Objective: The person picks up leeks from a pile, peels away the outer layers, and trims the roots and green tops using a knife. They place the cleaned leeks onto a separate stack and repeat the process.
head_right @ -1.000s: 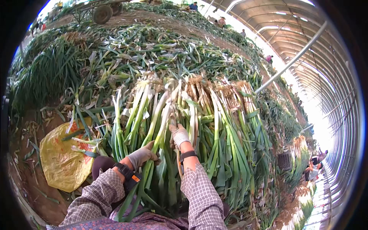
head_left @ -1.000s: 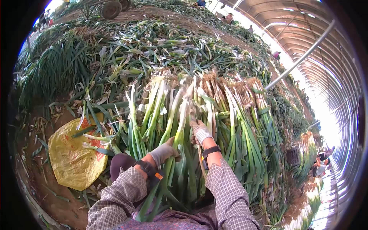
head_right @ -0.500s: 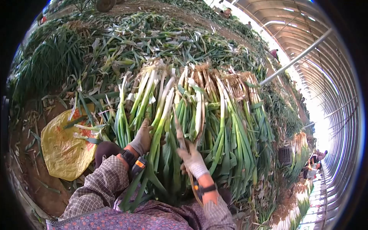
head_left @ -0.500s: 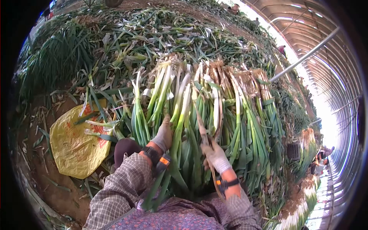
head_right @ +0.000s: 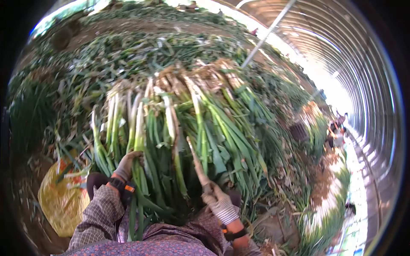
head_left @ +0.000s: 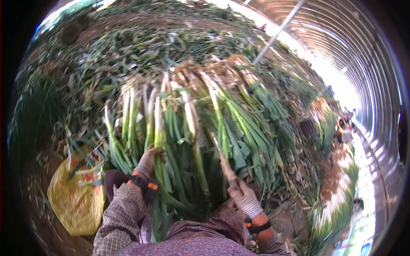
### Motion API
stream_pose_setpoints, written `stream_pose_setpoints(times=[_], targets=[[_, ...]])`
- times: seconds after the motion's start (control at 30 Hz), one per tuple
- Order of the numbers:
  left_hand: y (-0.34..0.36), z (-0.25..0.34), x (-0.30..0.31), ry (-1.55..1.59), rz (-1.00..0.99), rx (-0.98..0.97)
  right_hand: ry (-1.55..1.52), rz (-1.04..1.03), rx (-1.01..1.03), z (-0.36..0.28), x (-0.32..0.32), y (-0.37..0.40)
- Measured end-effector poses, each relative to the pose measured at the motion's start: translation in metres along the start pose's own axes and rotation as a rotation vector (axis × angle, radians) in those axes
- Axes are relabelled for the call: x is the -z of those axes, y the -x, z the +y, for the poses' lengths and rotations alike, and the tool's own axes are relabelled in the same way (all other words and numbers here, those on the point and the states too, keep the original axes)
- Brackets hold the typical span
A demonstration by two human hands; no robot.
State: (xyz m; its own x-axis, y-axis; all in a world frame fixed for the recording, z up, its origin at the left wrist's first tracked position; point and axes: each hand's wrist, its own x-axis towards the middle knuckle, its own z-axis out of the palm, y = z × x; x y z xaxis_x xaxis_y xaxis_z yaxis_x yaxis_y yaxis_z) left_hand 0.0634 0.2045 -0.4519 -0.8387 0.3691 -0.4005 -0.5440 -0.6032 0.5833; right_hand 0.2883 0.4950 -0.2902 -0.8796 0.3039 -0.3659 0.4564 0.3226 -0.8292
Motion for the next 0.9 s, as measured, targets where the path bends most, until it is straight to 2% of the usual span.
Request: stream_pose_setpoints(times=[0.03, 0.07, 0.1, 0.13, 0.17, 0.2, 0.23, 0.3, 0.33, 0.37, 0.43, 0.47, 0.5, 0.6, 0.67, 0.7, 0.73, 0.77, 0.8, 0.83, 0.9], targets=[[0.003, 0.004, -0.004, 0.049, -0.007, 0.052, -0.034, 0.062, -0.099, -0.007, 0.021, 0.001], [-0.006, -0.002, 0.005, 0.213, -0.113, 0.079, -0.064, 0.162, -0.075, 0.006, 0.045, -0.007], [0.002, 0.002, -0.004, 0.134, -0.031, 0.026, -0.094, 0.266, -0.057, 0.025, 0.068, -0.019], [0.011, 0.006, -0.016, 0.118, -0.045, 0.026, -0.185, 0.384, -0.106, 0.028, 0.089, -0.025], [-0.01, -0.001, 0.008, 0.307, -0.153, 0.122, -0.276, 0.5, -0.156, 0.032, 0.114, -0.032], [-0.003, 0.002, -0.002, 0.282, -0.214, 0.063, -0.37, 0.588, -0.138, 0.054, 0.145, -0.046], [0.0, 0.002, -0.005, 0.218, -0.204, -0.006, -0.46, 0.67, -0.119, 0.081, 0.176, -0.059], [-0.009, -0.003, 0.003, 0.18, -0.075, 0.039, -0.65, 0.725, -0.17, 0.117, 0.225, -0.071], [-0.016, -0.01, 0.018, 0.034, -0.049, 0.038, -0.61, 0.839, -0.23, 0.104, 0.233, -0.069], [-0.025, -0.019, 0.037, -0.107, -0.02, 0.029, -0.527, 0.849, -0.208, 0.109, 0.246, -0.073], [-0.019, -0.031, 0.014, -0.281, 0.067, -0.07, -0.357, 0.848, -0.159, 0.118, 0.271, -0.092], [-0.02, -0.034, 0.01, -0.339, 0.08, -0.079, -0.18, 0.801, -0.136, 0.111, 0.285, -0.102], [-0.018, -0.036, 0.008, -0.396, 0.098, -0.091, -0.004, 0.747, -0.11, 0.103, 0.3, -0.117], [-0.014, -0.043, -0.005, -0.391, 0.181, -0.084, 0.323, 0.788, 0.203, 0.062, 0.345, -0.194], [-0.009, -0.047, -0.011, -0.35, 0.226, -0.042, 0.403, 0.82, 0.521, -0.007, 0.376, -0.255], [-0.009, -0.047, -0.019, -0.328, 0.244, -0.022, 0.438, 0.864, 0.768, -0.055, 0.383, -0.279], [-0.007, -0.047, -0.038, -0.388, 0.276, -0.037, 0.409, 0.944, 0.933, -0.115, 0.368, -0.279], [-0.019, -0.053, -0.02, -0.377, 0.279, -0.046, 0.36, 0.897, 0.909, -0.157, 0.374, -0.301], [-0.022, -0.057, -0.021, -0.411, 0.292, -0.049, 0.383, 0.936, 0.922, -0.2, 0.368, -0.31], [-0.021, -0.055, -0.024, -0.451, 0.307, -0.047, 0.252, 0.802, 1.132, -0.227, 0.371, -0.335], [-0.019, -0.054, -0.028, -0.464, 0.336, -0.023, 0.259, 0.635, 0.87, -0.207, 0.374, -0.371]])
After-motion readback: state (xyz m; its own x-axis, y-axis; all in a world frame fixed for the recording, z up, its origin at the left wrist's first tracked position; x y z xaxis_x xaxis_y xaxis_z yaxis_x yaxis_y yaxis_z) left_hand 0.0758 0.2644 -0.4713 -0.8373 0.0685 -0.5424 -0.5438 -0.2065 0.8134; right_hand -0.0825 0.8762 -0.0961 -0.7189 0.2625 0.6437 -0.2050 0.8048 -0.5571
